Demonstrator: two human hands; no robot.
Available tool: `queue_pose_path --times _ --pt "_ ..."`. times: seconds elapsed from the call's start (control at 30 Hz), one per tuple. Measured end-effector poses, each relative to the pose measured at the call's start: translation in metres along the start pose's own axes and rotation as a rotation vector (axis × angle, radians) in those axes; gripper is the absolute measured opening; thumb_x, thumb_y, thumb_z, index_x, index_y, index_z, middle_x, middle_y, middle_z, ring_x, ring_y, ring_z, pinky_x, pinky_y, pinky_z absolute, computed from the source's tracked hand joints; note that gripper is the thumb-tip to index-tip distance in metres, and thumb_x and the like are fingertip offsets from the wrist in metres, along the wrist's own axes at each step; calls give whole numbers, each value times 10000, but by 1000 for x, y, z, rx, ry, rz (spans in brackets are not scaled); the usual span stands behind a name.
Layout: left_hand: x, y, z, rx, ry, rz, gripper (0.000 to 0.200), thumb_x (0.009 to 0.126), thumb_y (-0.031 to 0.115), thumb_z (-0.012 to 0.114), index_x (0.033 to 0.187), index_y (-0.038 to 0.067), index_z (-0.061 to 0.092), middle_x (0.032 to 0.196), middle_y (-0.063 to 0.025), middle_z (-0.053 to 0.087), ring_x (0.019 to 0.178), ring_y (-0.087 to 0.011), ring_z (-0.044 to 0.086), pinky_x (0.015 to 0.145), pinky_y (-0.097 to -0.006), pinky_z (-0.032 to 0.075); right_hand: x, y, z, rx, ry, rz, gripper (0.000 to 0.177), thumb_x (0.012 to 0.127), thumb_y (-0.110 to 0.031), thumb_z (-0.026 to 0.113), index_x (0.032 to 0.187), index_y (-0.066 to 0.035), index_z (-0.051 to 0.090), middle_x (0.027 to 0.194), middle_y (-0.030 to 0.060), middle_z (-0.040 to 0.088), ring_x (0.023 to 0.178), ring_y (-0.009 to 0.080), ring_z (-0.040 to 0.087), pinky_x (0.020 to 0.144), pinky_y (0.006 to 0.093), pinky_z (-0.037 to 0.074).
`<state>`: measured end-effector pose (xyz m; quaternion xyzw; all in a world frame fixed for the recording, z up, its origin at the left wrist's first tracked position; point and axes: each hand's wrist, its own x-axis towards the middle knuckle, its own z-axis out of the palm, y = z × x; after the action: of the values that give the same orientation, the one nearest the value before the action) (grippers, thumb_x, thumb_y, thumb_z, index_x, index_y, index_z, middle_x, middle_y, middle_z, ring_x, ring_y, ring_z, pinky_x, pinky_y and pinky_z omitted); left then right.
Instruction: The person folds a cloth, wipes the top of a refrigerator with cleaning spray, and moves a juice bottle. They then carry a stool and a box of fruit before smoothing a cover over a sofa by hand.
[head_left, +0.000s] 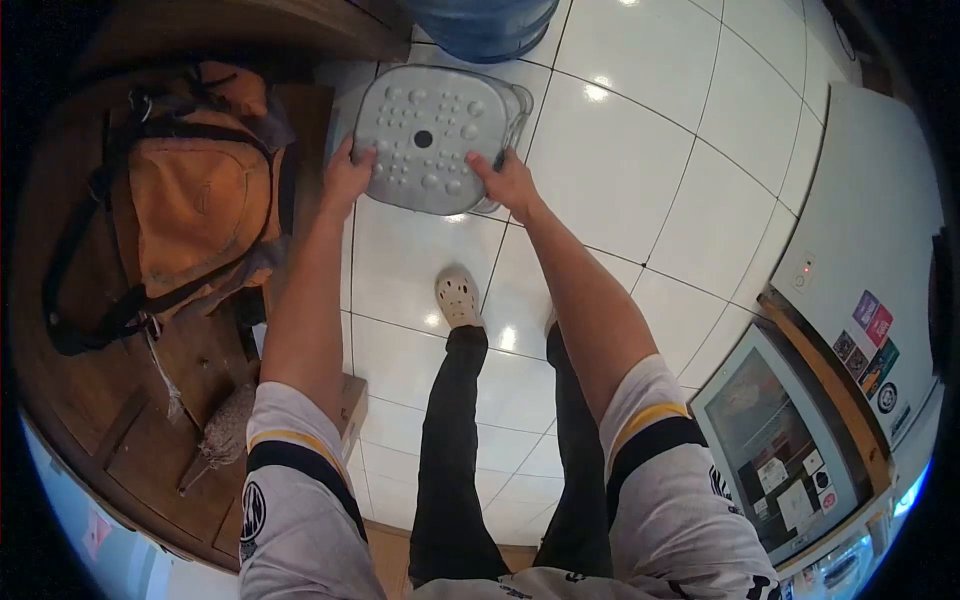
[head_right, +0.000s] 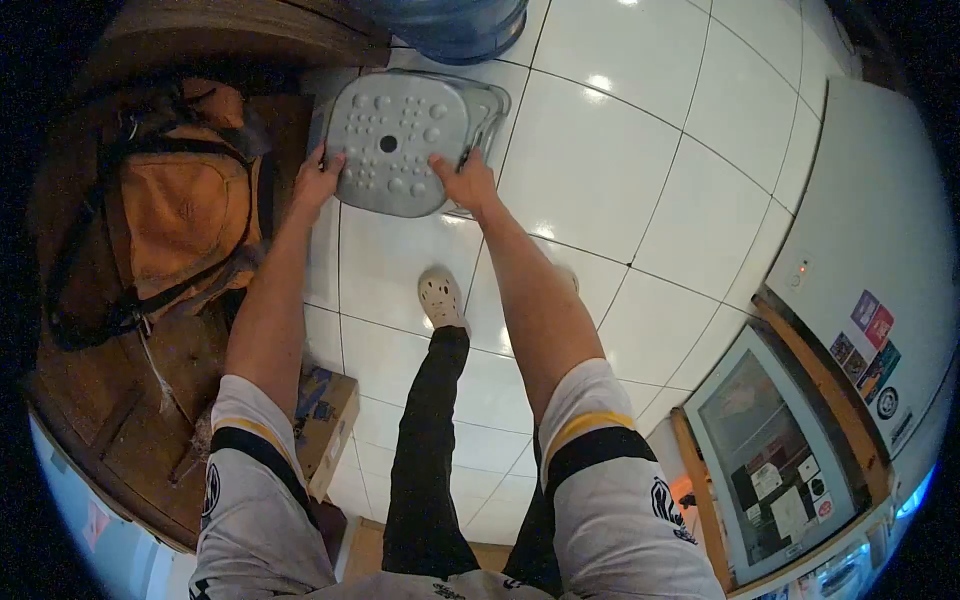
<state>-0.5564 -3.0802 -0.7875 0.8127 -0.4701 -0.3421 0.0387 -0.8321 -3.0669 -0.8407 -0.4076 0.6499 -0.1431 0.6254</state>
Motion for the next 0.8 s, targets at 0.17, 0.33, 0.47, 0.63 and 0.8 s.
queue_pose_path --times 0.17,0.33,0.47,0.63,0.8 --pt "-4 0 5 -21 78 80 663 874 370 607 1388 6 399 1302 -246 516 1203 -395 494 1033 -411 377 1 -12 -2 -52 15 -25 990 736 -664 638 1225 162 397 1148 369 553 1102 472 550 934 448 450" --pt "-43 8 21 73 320 470 632 817 213 616 1349 -57 407 1299 -268 495 1220 -410 445 1067 -468 316 -27 -10 13 -416 488 -294 806 821 -482 642 1307 110 389 1209 348 527 1150 450 512 996 447 398" --pt "-152 31 50 -13 125 355 427 850 160 581 1255 35 529 1316 -213 497 1271 -359 416 1083 -432 323 -118 -22 -26 -464 99 -484 801 848 -304 634 1400 123 241 1383 317 383 1287 426 384 1065 434 335" --pt "-395 61 -16 -139 448 252 241 904 169 499 1065 17 593 1083 -159 588 999 -317 562 840 -433 460 -264 -52 -73 -935 -209 -854 567 846 -260 630 1306 17 447 1062 228 610 911 399 616 750 488 508" --pt "-614 26 -81 -287 419 -99 176 877 198 530 852 28 563 881 -167 563 850 -331 583 664 -460 490 -444 -89 -24 -917 -676 -994 182 868 -190 576 884 -28 657 816 174 677 717 364 652 623 442 528"
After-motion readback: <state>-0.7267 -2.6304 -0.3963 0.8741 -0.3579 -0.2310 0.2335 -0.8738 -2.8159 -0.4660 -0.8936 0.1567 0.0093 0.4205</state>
